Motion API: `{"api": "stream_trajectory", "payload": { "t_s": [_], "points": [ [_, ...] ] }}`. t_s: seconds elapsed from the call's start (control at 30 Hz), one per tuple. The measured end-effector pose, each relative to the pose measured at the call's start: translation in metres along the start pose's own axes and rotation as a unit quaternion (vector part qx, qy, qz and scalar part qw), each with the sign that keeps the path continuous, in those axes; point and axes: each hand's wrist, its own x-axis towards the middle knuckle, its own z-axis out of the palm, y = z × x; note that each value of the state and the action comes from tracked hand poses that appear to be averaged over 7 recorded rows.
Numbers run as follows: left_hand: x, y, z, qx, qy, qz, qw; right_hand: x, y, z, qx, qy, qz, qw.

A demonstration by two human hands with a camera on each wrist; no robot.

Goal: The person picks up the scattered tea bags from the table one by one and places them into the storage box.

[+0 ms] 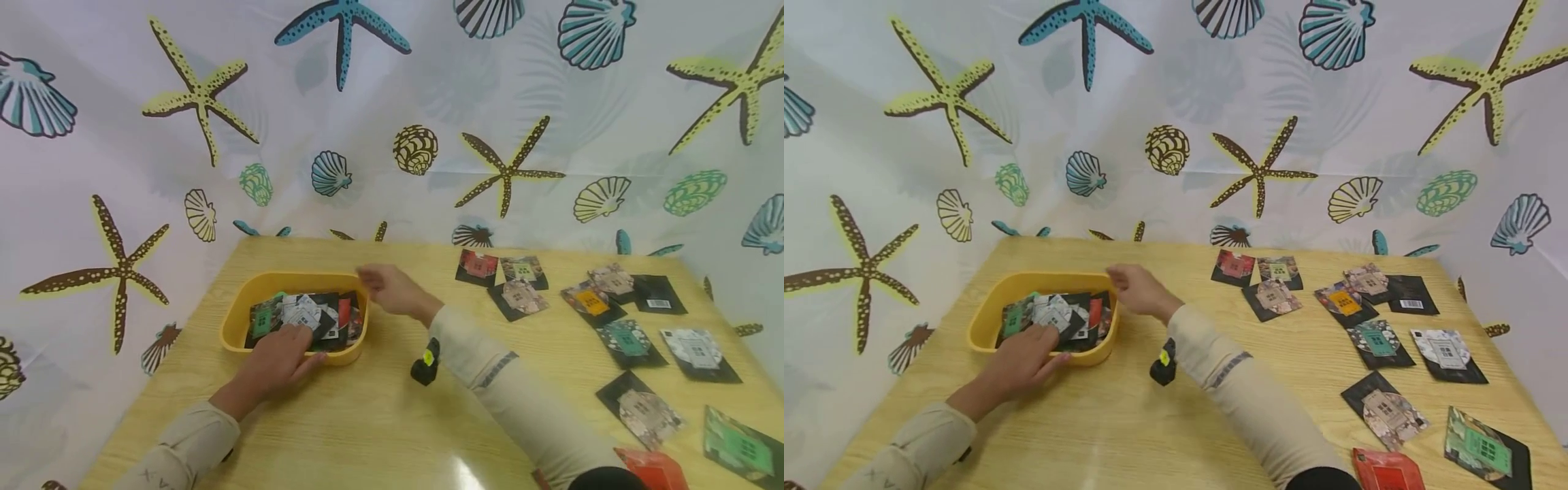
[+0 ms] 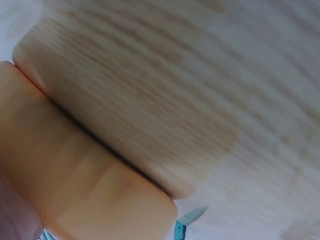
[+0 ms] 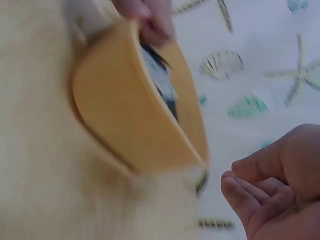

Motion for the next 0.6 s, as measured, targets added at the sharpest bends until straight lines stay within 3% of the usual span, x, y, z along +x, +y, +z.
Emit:
{"api": "stream_trajectory", "payload": {
  "t_s": [0.2,0.33,0.47,0.6],
  "points": [
    [0.0,0.002,-0.003,0.005,-0.006,-0.008,0.9999,-0.042,0.038,-0.087,-0.017,0.088,0.074,0.9932],
    [0.001,0.003,-0.004,0.005,-0.007,-0.002,1.0,-0.078,0.074,-0.131,-0.083,0.134,0.124,0.9797],
    [0.001,0.005,-0.004,0.006,-0.01,-0.005,0.9999,-0.108,0.106,-0.156,-0.141,0.142,0.187,0.9618],
    [0.002,0.005,-0.003,0.001,-0.014,-0.009,0.9999,-0.125,0.128,-0.166,-0.176,0.132,0.242,0.9451]
  ]
}}
